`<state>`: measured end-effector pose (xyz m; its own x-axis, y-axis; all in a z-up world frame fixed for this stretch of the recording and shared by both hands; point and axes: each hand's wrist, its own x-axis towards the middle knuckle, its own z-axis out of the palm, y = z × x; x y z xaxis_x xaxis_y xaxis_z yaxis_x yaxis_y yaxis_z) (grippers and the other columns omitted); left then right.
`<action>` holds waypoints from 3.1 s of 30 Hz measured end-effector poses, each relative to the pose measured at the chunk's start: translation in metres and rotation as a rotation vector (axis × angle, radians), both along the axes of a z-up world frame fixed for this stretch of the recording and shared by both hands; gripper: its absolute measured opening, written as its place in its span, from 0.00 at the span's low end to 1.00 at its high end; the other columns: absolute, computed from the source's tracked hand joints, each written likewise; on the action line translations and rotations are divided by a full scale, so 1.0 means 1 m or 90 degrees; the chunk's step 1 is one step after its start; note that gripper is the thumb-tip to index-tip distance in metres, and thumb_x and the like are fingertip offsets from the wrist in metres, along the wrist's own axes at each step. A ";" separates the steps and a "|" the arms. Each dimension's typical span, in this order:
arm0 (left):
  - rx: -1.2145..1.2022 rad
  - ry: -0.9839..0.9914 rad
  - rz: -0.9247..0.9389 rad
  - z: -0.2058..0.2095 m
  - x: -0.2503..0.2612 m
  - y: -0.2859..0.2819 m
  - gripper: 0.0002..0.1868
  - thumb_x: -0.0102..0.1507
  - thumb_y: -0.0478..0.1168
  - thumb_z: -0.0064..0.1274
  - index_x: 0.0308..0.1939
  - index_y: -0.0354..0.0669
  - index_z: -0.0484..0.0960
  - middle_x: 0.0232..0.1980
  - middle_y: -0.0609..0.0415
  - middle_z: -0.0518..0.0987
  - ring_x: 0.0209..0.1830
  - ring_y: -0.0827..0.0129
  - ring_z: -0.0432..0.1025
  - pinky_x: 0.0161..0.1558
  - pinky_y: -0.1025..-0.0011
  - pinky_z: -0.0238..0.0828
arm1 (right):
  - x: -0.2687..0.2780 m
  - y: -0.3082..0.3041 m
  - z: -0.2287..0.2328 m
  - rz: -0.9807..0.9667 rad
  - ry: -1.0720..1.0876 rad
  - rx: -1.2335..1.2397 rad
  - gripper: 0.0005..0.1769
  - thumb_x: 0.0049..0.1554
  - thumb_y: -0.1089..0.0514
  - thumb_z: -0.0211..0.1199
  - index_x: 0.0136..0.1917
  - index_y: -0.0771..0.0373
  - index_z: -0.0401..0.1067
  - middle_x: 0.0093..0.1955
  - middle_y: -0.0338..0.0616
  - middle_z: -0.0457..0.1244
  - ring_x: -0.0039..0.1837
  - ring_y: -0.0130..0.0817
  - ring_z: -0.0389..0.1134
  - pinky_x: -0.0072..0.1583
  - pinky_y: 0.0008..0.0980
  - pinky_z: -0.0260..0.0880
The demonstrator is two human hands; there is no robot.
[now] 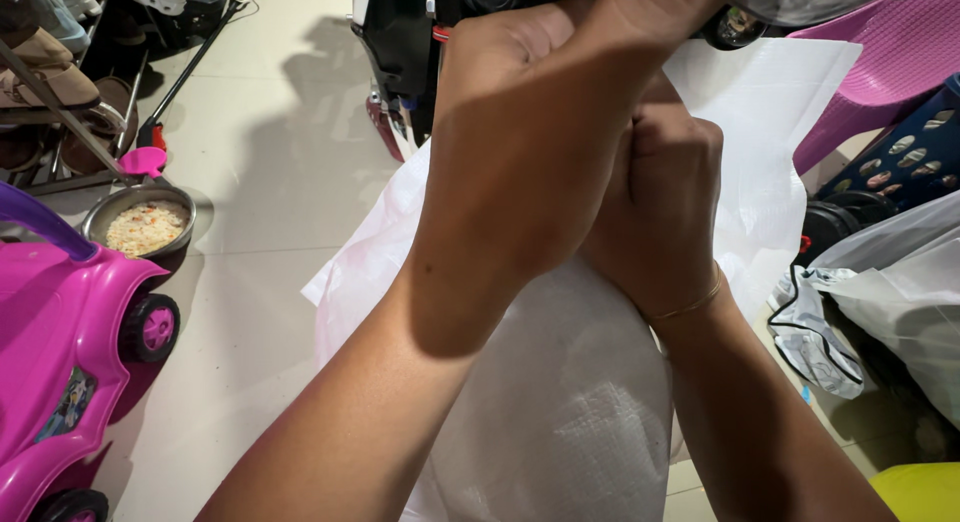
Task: The person is repairing a motorcycle by using an Allen key to tighten screws on the front headlight assembly. They place a white cloth over the front wheel to protect it and work on the headlight area.
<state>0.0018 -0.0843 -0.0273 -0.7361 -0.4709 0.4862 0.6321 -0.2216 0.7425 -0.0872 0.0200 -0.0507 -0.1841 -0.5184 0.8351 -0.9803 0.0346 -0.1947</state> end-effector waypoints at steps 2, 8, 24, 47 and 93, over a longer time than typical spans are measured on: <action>-0.002 0.004 -0.003 0.001 -0.001 0.001 0.31 0.69 0.54 0.62 0.19 0.38 0.71 0.19 0.60 0.69 0.19 0.82 0.62 0.24 0.76 0.58 | -0.001 0.000 0.000 -0.009 -0.001 -0.004 0.13 0.74 0.61 0.57 0.46 0.70 0.68 0.47 0.54 0.69 0.46 0.40 0.75 0.47 0.32 0.72; 0.009 0.023 -0.019 0.003 -0.002 0.004 0.31 0.69 0.53 0.63 0.19 0.37 0.73 0.20 0.59 0.71 0.19 0.82 0.63 0.25 0.77 0.58 | -0.003 0.004 -0.003 -0.041 -0.007 -0.013 0.11 0.73 0.61 0.54 0.49 0.70 0.68 0.41 0.53 0.67 0.42 0.41 0.73 0.45 0.35 0.70; -0.102 0.004 0.077 0.004 -0.003 0.000 0.19 0.67 0.46 0.54 0.28 0.34 0.80 0.22 0.63 0.71 0.22 0.84 0.63 0.24 0.79 0.61 | 0.002 0.005 0.002 -0.014 -0.016 -0.023 0.14 0.76 0.59 0.48 0.51 0.70 0.67 0.40 0.53 0.66 0.40 0.41 0.72 0.45 0.34 0.69; -0.079 -0.003 0.029 0.001 0.000 -0.002 0.32 0.68 0.61 0.60 0.23 0.37 0.85 0.20 0.61 0.77 0.20 0.83 0.69 0.23 0.80 0.66 | -0.014 0.002 -0.022 0.207 -0.419 -0.093 0.12 0.75 0.59 0.48 0.56 0.68 0.69 0.37 0.40 0.61 0.38 0.24 0.58 0.41 0.25 0.58; -0.121 -0.056 0.330 -0.011 -0.025 0.001 0.11 0.61 0.43 0.59 0.39 0.39 0.88 0.26 0.54 0.83 0.25 0.72 0.77 0.36 0.73 0.75 | 0.040 -0.002 0.022 -0.108 -0.076 0.052 0.10 0.66 0.64 0.58 0.44 0.72 0.70 0.34 0.49 0.64 0.35 0.28 0.63 0.40 0.28 0.63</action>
